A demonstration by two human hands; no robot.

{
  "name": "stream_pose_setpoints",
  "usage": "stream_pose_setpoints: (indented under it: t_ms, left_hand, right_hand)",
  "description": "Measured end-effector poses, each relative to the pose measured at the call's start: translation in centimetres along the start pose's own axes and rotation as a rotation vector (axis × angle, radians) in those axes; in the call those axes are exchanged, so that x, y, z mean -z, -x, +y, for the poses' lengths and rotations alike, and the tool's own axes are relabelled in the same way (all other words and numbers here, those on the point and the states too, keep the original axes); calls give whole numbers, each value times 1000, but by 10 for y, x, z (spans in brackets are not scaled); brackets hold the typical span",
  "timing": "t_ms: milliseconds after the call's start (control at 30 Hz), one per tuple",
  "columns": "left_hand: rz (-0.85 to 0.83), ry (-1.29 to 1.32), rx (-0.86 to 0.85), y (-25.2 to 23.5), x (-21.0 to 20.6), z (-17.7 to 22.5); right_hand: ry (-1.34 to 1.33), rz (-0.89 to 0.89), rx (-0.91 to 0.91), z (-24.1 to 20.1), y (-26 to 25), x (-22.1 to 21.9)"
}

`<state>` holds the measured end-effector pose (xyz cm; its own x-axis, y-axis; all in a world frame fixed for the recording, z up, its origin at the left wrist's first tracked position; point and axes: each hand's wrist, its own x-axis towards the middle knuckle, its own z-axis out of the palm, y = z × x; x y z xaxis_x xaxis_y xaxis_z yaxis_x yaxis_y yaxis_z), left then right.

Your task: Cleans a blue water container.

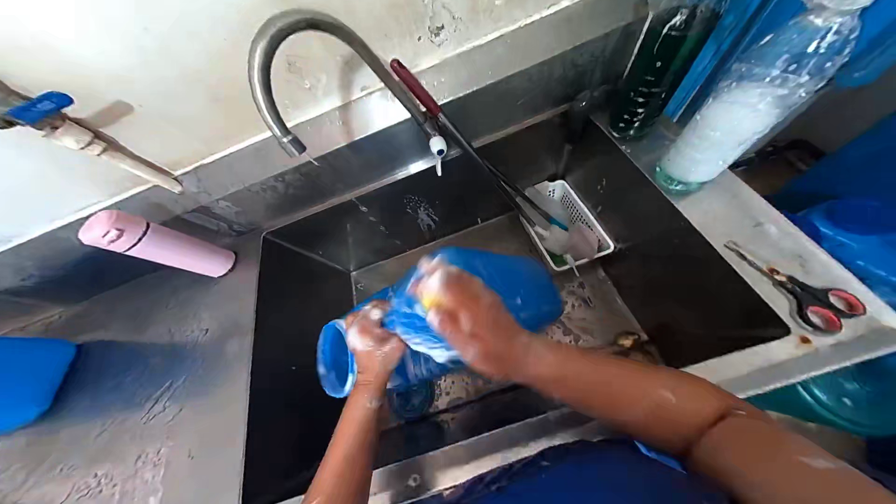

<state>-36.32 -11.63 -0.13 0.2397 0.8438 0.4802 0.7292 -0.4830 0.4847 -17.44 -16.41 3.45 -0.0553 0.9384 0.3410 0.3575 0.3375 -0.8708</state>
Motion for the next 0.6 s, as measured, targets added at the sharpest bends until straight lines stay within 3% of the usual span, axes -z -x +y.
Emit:
stream_pose_setpoints:
  t_ms: [67, 100, 167, 233, 267, 333, 400, 433, 500, 567, 600]
  left_hand:
    - [-34, 193, 236, 30, -1, -40]
    - [-161, 274, 352, 46, -1, -63]
    - [-461, 467, 567, 60, 3, -99]
    - [-476, 539, 652, 51, -4, -105]
    - [-418, 494, 673, 47, -11, -103]
    - [-327, 352, 679, 41, -25, -99]
    - [-305, 283, 583, 42, -24, -104]
    - [-321, 281, 571, 42, -19, -108]
    - [-342, 298, 575, 42, -13, -115]
    - [-380, 293, 565, 38, -9, -117]
    - [-400, 283, 550, 36, -8, -118]
  right_hand:
    - [313, 123, 252, 31, 10, -37]
    - [492, 146, 208, 70, 13, -37]
    - [664, 36, -164, 144, 9, 7]
    - [689, -11, -429, 176, -14, 30]
    - [698, -24, -452, 169, -20, 4]
    - [677, -102, -298, 123, -22, -98]
    - [554, -370, -186, 66, -26, -154]
    - [555, -449, -124, 63, -34, -150]
    - [632, -281, -66, 116, -50, -92]
    - [691, -63, -248, 179, -70, 2]
    - [737, 32, -362, 197, -76, 27]
